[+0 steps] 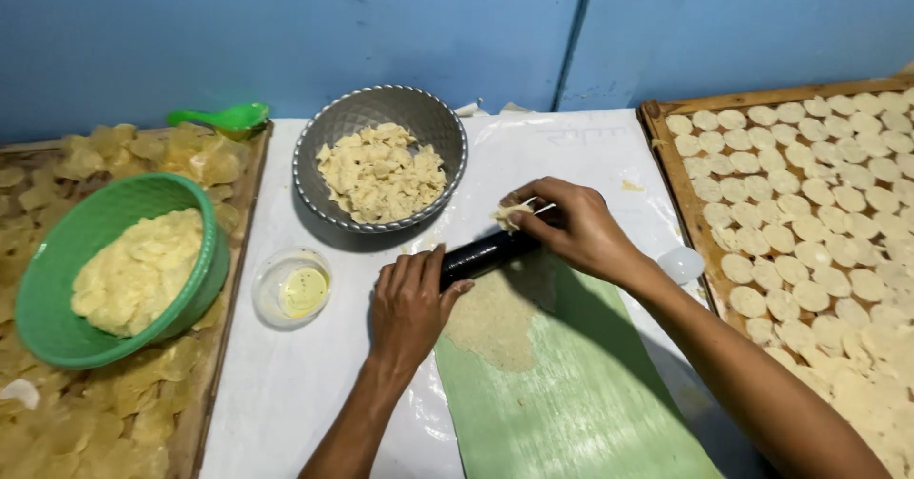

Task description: The person flattens dough pieces on a green mat using a black rolling pin. They repeatedly pick up dough from a metal bowl, place it on the mat, and roll it into thin circular shapes. Finished pieces are arranged on a wooden tray to the right.

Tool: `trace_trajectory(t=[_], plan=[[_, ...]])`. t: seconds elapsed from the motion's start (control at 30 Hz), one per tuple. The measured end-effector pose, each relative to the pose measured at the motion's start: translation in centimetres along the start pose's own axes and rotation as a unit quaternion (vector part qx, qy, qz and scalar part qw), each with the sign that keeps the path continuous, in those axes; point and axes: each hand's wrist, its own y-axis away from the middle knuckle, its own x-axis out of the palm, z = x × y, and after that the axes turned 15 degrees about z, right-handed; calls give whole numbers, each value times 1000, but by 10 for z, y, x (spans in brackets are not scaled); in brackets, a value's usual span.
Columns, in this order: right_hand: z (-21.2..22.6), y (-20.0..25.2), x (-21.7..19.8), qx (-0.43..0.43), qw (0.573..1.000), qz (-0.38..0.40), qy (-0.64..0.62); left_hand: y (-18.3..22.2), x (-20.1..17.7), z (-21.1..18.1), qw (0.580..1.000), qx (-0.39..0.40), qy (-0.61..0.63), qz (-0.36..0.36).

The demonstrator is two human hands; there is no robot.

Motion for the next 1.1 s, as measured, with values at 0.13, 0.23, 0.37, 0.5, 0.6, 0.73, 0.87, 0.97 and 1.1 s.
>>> trace_trajectory(t=[0.13, 0.23, 0.37, 0.5, 0.6, 0.73, 0.87, 0.97, 1.1], plan=[[-36, 50, -4, 73, 997, 23, -13, 0, 5, 1, 1000, -13, -17, -7], [-40, 59, 0, 72, 995, 61, -22, 0, 7, 3, 1000, -14, -21, -5], [-108, 58, 51, 50, 998, -6, 31, 0, 7, -1, 1000, -17, -15, -5], [-89, 66, 48, 55, 982, -20, 179, 1, 5, -2, 999, -23, -26, -1], [-70, 69, 28, 60, 983, -8, 174, 1, 5, -3, 999, -23, -30, -11], [-56, 67, 21, 65, 985, 67, 144, -1, 3, -5, 999, -28, -23, -36], [-121, 71, 49, 85, 983, 83, 141, 2, -1, -3, 998, -38, -24, -39], [-119, 72, 58, 110, 992, 53, 33, 3, -1, -3, 998, -39, -27, -43], [-118, 65, 74, 117, 992, -42, -20, 3, 1, -3, 998, -35, -26, -41]])
